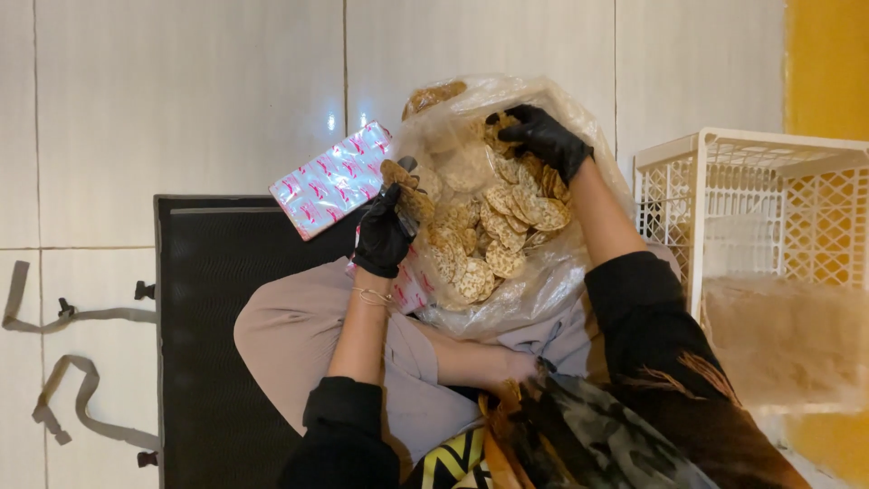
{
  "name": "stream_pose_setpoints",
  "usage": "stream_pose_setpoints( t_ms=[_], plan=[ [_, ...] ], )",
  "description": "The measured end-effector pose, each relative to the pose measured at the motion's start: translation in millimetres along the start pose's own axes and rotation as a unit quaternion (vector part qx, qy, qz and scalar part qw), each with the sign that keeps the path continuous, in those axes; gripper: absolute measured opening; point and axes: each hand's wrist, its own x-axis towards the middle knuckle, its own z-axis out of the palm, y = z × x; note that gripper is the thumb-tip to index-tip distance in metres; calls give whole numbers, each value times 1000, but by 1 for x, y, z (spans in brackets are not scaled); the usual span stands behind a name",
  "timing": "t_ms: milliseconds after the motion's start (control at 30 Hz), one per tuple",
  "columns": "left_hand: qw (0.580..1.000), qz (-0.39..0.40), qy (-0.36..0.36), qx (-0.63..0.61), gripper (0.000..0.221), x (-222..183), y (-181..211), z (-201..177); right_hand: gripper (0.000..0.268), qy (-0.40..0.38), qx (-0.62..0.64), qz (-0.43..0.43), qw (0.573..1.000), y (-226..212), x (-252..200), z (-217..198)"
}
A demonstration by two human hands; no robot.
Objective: Packing large chips from a bulk bag into individual plastic bags while sitting on the floor.
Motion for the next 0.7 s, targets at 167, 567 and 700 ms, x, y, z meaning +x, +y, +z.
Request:
stream_pose_setpoints(
  t_ms=[167, 567, 700],
  plan=[
    [1000, 11, 24, 14, 32, 3, 3, -4, 79, 77, 160, 32, 984, -36, -39, 13],
    [986, 47, 67, 144, 40, 10, -3, -31, 35, 27, 214, 21, 976, -12, -69, 0],
    [982, 56, 71, 166, 39, 15, -4, -40, 40, 15, 135, -20, 991, -62, -115, 24]
  ],
)
